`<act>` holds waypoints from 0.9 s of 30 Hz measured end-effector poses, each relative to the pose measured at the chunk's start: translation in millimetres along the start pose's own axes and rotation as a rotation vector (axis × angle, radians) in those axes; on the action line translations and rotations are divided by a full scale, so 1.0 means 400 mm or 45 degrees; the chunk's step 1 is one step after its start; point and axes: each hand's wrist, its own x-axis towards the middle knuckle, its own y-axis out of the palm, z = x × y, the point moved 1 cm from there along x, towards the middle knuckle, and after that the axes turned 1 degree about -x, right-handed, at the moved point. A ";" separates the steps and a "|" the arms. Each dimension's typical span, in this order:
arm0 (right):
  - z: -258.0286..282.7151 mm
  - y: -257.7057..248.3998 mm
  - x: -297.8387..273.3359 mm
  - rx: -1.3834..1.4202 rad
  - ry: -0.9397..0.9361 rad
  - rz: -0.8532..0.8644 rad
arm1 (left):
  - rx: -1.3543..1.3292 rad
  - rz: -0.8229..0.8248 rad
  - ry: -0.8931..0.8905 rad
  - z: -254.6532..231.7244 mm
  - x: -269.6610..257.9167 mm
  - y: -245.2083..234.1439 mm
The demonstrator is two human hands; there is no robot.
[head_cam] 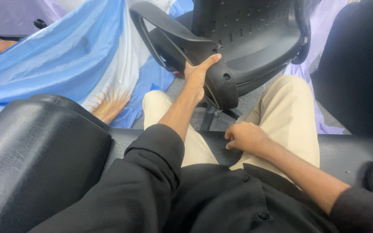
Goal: The person uses a screwdriver to tighten screws on the underside of a black office chair, securing the armrests to the seat. The chair is held between the legs while the person works on the fasteners.
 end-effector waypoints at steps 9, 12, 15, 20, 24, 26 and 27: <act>-0.031 0.134 0.068 -0.085 -0.005 -0.072 | -0.029 0.025 -0.026 -0.007 -0.008 0.004; -0.040 0.086 0.054 0.038 0.064 -0.243 | 0.007 0.000 -0.039 -0.013 -0.019 0.004; -0.165 -0.029 -0.035 0.480 0.095 -0.597 | 0.052 -0.008 -0.078 -0.021 -0.027 -0.001; -0.467 -0.060 -0.300 0.328 0.866 -0.686 | 0.019 0.016 -0.072 -0.029 -0.043 -0.001; -0.622 0.119 -0.378 0.205 1.141 -0.355 | 0.003 -0.001 -0.104 -0.027 -0.052 0.002; -0.672 0.204 -0.386 0.111 1.106 -0.306 | 0.002 0.013 -0.074 -0.026 -0.053 0.000; -0.693 0.238 -0.387 0.128 1.136 -0.267 | 0.019 0.014 -0.084 -0.025 -0.052 -0.002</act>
